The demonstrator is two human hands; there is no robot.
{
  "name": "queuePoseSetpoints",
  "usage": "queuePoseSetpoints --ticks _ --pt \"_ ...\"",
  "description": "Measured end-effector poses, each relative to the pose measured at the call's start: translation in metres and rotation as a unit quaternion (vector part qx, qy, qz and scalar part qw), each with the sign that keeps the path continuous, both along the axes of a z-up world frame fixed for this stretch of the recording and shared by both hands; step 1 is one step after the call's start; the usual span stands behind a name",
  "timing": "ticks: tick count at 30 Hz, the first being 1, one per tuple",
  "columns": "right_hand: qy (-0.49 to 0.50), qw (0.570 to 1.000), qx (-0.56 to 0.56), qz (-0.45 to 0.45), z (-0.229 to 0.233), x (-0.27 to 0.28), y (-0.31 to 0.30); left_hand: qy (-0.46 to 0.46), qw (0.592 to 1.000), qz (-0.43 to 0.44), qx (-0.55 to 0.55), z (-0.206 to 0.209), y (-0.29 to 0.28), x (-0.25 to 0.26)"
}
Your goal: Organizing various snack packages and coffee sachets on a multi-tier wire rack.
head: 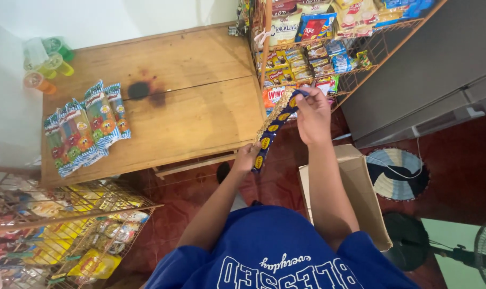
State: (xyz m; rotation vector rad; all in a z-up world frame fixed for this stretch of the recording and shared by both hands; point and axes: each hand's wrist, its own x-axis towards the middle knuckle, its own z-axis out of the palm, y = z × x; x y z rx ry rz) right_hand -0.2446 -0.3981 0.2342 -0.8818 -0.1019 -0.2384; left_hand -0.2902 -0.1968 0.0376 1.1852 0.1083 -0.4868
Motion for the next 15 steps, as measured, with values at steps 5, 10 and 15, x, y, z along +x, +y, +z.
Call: queuePoseSetpoints --ticks 5,10,15 --pt "-0.003 0.999 -0.043 -0.003 0.003 0.002 -0.001 -0.137 0.968 -0.016 0.21 -0.014 0.0 0.006" --pt "0.002 1.0 -0.014 0.003 0.01 0.001 -0.006 -0.194 0.961 -0.061 0.188 0.007 0.004 -0.001" --pt "0.021 1.0 0.005 -0.009 0.013 0.006 0.0 -0.241 0.935 -0.085 0.245 0.002 0.01 0.005"
